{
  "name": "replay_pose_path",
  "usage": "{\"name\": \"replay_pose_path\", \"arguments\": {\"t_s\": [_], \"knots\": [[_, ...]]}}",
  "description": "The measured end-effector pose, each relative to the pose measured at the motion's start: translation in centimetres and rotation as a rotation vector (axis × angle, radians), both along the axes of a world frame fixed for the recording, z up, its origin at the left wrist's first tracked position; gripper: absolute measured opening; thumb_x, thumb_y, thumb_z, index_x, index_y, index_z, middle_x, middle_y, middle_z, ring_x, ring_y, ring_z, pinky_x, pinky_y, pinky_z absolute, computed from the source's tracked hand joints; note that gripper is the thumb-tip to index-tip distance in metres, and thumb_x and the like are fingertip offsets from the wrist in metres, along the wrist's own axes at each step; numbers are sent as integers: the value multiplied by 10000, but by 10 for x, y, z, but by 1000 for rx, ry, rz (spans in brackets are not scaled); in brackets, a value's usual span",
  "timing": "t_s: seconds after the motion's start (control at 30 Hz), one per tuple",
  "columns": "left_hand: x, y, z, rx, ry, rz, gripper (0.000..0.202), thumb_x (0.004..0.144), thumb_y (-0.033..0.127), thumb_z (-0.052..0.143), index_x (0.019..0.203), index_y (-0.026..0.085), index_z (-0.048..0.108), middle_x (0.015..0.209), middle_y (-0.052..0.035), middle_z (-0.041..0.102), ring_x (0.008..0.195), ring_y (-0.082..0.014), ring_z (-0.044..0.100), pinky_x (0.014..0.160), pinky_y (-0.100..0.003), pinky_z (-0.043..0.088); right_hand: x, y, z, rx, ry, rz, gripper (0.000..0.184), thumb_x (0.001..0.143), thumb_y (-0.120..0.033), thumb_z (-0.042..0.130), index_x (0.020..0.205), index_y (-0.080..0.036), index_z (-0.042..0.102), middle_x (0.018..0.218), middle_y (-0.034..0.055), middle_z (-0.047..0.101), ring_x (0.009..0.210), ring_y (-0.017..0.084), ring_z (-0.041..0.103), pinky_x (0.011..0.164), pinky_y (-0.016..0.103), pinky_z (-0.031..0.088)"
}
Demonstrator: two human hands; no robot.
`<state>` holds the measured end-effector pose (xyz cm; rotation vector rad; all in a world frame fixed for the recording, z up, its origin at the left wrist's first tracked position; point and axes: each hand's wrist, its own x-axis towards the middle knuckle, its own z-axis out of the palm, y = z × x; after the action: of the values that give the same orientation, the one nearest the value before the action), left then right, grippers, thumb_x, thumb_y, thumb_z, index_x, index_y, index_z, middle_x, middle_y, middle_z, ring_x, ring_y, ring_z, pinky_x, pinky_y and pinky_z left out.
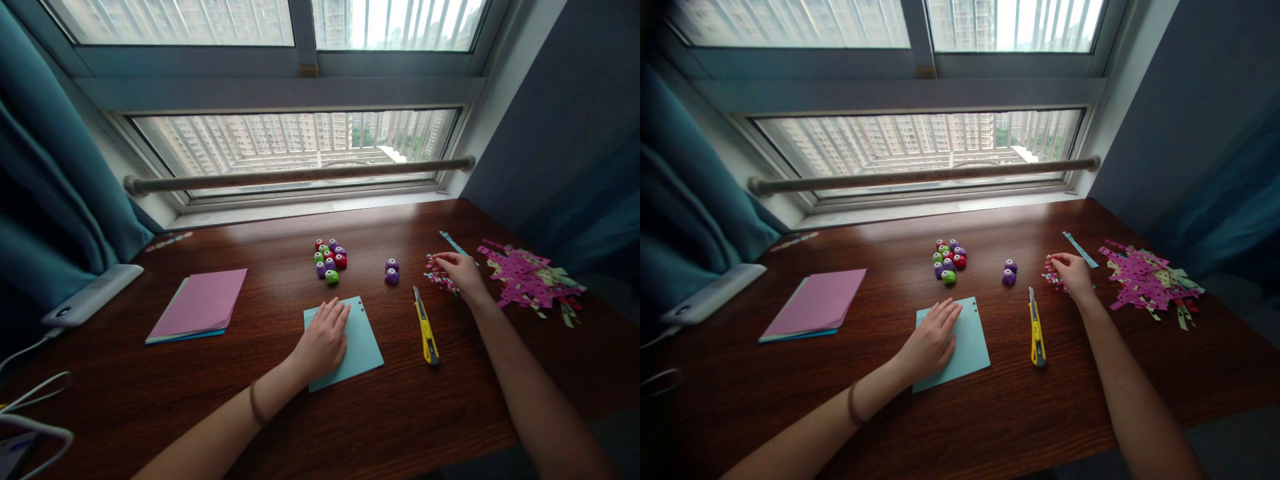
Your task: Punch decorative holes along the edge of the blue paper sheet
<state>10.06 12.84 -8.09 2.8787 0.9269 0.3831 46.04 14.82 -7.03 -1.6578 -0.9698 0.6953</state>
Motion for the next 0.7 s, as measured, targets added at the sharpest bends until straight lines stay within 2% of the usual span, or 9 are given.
{"name": "replay_pose_path", "arguments": {"t_s": [0.17,0.27,0.4,0.53,0.6,0.7], "knots": [[1,0,-1,5,-11,-3,509,818,169,387,1314,65,333,1321,-155,397,1288,-282,257,1046,-487,247,-6,2,-10,-148,-76,24,75,775,-129,514,764,-112,586,648,89,643,430,141,579,288,145,365],[1,0,-1,13,8,5,490,840,190,388,1309,56,339,1323,-156,398,1289,-282,259,1049,-483,241,-5,3,-15,-155,-145,4,84,764,-105,509,751,-107,592,640,83,638,411,131,568,295,145,369],[1,0,-2,18,21,14,476,876,252,392,1306,55,339,1327,-155,398,1286,-281,267,1048,-482,242,-3,2,-12,-94,-243,-14,139,795,-179,484,806,-120,608,753,85,651,489,143,596,338,171,407],[2,1,-4,7,-6,14,485,899,334,398,1297,62,345,1325,-159,402,1278,-271,293,1043,-473,258,-14,-2,-1,67,-407,13,183,815,-267,492,860,-152,627,802,64,654,600,161,617,491,223,477],[1,1,-5,1,-24,16,487,902,354,401,1290,64,350,1320,-159,410,1276,-263,301,1042,-465,266,-27,-5,5,153,-491,66,191,830,-281,480,864,-165,627,800,51,656,606,164,614,553,248,485],[1,0,-5,-5,-27,20,496,904,373,398,1286,60,353,1322,-162,407,1284,-259,288,1047,-457,262,-53,-10,12,178,-539,230,187,844,-281,477,892,-172,622,781,38,654,598,164,603,566,256,472]]}}
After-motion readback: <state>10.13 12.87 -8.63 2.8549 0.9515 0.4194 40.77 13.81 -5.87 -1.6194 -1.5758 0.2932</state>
